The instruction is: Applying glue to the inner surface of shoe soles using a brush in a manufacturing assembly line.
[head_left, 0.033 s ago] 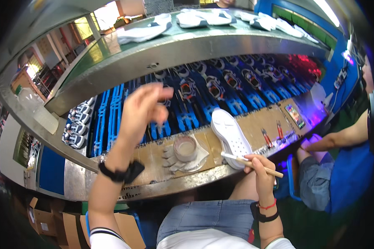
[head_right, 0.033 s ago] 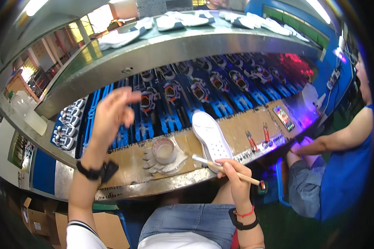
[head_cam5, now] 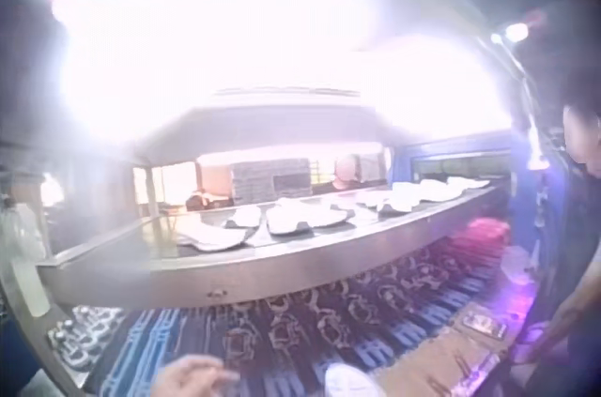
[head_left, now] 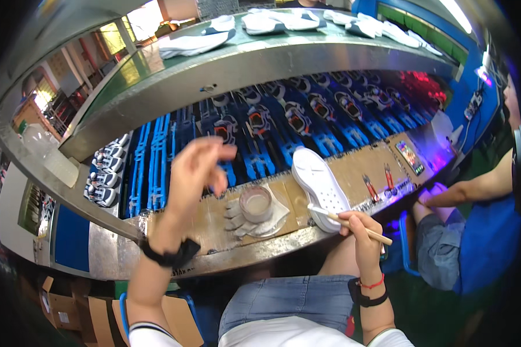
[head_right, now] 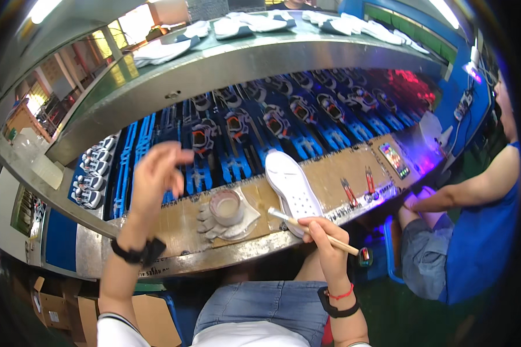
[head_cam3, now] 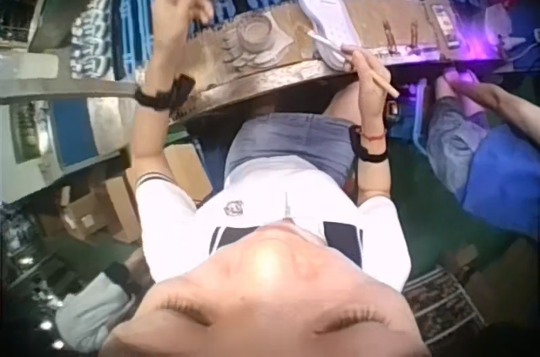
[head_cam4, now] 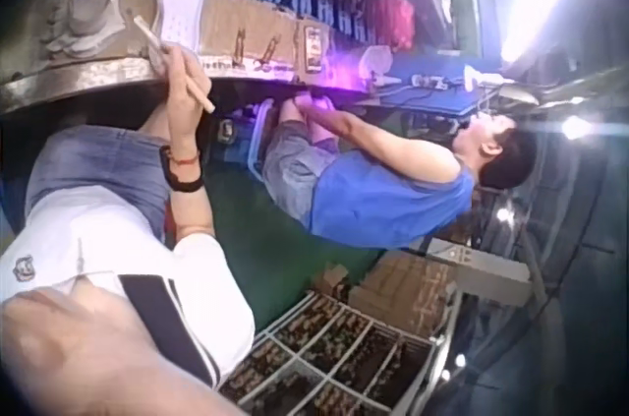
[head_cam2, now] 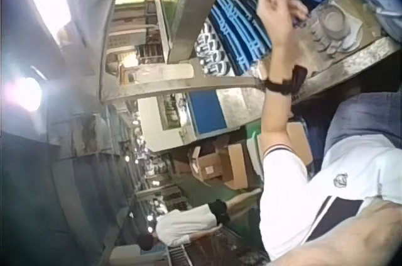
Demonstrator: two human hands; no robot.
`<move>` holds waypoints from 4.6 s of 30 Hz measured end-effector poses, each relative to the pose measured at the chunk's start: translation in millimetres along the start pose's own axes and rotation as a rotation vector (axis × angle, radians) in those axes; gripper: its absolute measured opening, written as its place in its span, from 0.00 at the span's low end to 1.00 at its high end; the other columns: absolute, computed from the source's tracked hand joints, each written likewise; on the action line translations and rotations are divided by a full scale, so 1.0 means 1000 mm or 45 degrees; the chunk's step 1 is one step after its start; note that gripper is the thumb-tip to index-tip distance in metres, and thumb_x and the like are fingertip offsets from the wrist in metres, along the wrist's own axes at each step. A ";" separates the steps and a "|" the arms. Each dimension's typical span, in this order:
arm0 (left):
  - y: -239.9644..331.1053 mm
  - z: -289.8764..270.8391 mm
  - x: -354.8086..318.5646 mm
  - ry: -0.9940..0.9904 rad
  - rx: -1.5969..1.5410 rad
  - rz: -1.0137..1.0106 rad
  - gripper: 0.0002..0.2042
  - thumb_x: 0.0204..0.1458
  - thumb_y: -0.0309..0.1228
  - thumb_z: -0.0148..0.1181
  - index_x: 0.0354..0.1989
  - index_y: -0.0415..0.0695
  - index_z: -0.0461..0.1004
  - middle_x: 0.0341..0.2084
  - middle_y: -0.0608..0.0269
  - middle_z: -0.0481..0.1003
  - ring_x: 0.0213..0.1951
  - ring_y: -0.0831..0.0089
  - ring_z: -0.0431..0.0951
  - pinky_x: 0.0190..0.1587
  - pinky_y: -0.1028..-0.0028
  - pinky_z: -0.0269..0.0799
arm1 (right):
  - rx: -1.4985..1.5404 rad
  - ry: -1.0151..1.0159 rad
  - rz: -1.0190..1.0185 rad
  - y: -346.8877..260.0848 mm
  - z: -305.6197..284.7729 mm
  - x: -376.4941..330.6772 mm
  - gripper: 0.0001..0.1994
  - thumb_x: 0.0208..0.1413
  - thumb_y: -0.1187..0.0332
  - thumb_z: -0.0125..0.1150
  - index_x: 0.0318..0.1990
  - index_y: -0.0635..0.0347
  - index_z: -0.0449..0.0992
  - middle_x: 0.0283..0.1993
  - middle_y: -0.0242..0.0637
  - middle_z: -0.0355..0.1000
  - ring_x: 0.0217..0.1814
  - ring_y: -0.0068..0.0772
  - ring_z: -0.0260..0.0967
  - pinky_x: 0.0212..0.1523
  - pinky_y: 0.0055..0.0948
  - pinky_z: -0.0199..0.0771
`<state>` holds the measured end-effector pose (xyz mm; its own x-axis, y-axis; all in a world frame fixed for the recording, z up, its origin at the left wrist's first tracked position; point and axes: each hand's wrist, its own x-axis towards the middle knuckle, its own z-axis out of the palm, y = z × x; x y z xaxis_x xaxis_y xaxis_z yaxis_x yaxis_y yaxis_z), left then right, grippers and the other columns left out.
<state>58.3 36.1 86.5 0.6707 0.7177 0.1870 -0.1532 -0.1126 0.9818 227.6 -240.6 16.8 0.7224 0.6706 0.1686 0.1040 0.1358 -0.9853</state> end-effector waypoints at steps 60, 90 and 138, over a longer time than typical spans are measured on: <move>-0.175 -0.078 -0.188 0.773 1.616 0.144 0.12 0.54 0.31 0.53 0.44 0.41 0.70 0.43 0.56 0.72 0.52 0.56 0.67 0.60 0.56 0.53 | -0.463 0.014 -0.128 0.061 0.006 0.049 0.12 0.60 0.69 0.53 0.46 0.66 0.77 0.35 0.39 0.77 0.38 0.23 0.72 0.41 0.22 0.69; -0.175 -0.080 -0.188 0.731 1.628 0.140 0.10 0.53 0.29 0.53 0.43 0.42 0.69 0.42 0.58 0.72 0.51 0.57 0.69 0.62 0.56 0.52 | -0.699 0.052 -0.290 0.056 0.004 0.050 0.10 0.58 0.73 0.54 0.42 0.66 0.78 0.25 0.35 0.70 0.28 0.22 0.66 0.30 0.22 0.63; -0.173 -0.080 -0.186 0.738 1.595 0.186 0.07 0.52 0.28 0.54 0.38 0.41 0.69 0.41 0.57 0.72 0.49 0.55 0.69 0.57 0.58 0.57 | -1.011 -0.159 -0.388 0.048 -0.014 0.043 0.12 0.55 0.76 0.54 0.46 0.65 0.76 0.26 0.40 0.65 0.29 0.33 0.64 0.31 0.28 0.62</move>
<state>-97.7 -22.5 -121.1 0.2645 0.7912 0.5515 0.7580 -0.5241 0.3884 273.5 -215.3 -24.1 0.5097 0.7694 0.3851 0.7623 -0.1963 -0.6168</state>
